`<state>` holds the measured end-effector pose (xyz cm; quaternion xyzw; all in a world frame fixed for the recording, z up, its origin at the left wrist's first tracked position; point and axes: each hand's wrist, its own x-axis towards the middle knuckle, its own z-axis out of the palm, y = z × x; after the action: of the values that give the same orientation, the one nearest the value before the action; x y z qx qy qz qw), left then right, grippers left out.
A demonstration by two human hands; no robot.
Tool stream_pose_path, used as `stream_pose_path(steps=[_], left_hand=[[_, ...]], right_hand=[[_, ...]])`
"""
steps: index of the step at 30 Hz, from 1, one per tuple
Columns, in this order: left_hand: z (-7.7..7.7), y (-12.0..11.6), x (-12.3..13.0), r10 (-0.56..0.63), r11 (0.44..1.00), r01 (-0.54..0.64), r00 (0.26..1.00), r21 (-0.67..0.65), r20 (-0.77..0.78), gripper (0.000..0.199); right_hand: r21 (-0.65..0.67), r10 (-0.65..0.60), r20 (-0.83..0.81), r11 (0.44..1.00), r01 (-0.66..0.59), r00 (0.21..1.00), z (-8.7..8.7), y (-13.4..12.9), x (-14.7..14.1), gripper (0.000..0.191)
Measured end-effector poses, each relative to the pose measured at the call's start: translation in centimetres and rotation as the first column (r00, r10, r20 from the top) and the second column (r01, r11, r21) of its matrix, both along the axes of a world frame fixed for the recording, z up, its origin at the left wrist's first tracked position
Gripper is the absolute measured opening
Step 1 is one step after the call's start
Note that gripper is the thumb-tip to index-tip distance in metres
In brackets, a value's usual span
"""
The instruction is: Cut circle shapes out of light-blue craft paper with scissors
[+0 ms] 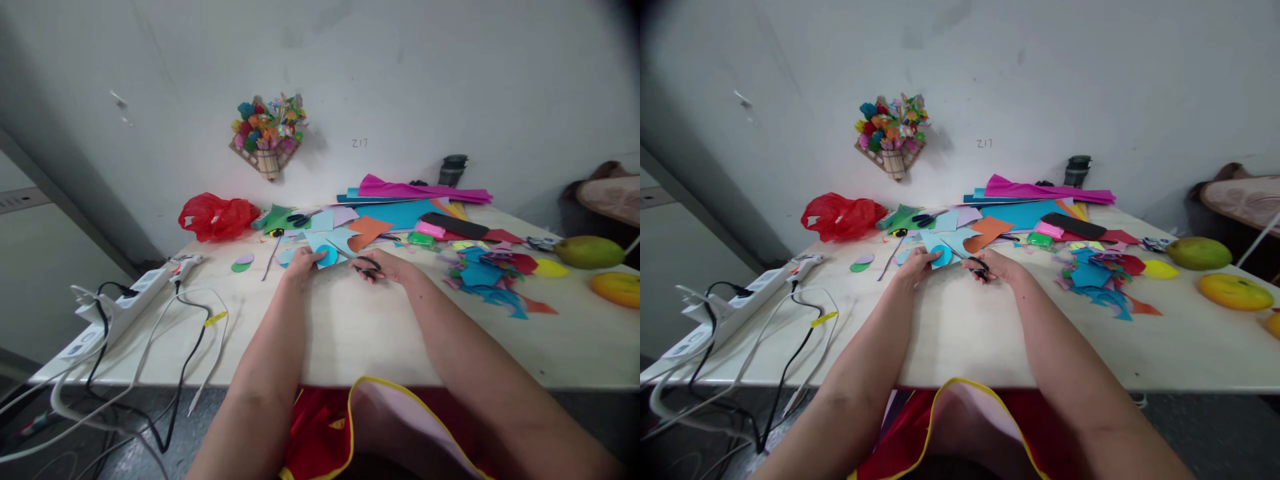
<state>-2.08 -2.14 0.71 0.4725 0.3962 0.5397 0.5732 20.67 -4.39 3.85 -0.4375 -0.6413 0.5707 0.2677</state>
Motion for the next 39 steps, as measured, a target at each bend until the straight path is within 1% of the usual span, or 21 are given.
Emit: stream_pose_path(steps=[5,9,16,24,29,35,39], left_hand=[[0.2,-0.3,0.5,-0.060,0.998,0.060,0.998,0.003,-0.017,0.036],[0.0,-0.2,0.5,-0.087,0.996,0.086,0.996,-0.006,-0.021,0.035],[-0.5,0.2,0.3,-0.092,0.995,0.090,0.995,-0.035,-0.050,0.038],[-0.4,0.0,0.5,-0.143,0.990,0.142,0.988,-0.022,-0.056,0.044],[-0.3,-0.1,0.5,-0.142,0.990,0.141,0.989,-0.016,-0.041,0.044],[-0.1,-0.2,0.5,-0.146,0.989,0.146,0.988,-0.019,-0.041,0.046],[0.0,-0.3,0.5,-0.141,0.990,0.140,0.989,-0.024,-0.049,0.043]], right_hand=[[-0.026,0.005,-0.028,1.000,-0.006,1.000,-0.3,0.3,0.0,0.011],[-0.039,-0.003,-0.038,0.999,0.002,0.999,-0.4,0.3,0.0,0.011],[-0.008,0.018,-0.041,1.000,-0.018,0.999,-0.3,0.2,0.0,0.012],[0.023,0.016,-0.018,1.000,-0.015,1.000,-1.0,0.8,-0.2,0.020],[0.030,0.001,-0.023,1.000,-0.001,1.000,-1.1,0.9,-0.2,0.024],[0.045,0.000,-0.026,0.999,0.001,1.000,-1.3,1.1,-0.2,0.027],[0.041,-0.008,-0.010,0.999,0.009,1.000,-1.4,1.1,-0.2,0.026]])
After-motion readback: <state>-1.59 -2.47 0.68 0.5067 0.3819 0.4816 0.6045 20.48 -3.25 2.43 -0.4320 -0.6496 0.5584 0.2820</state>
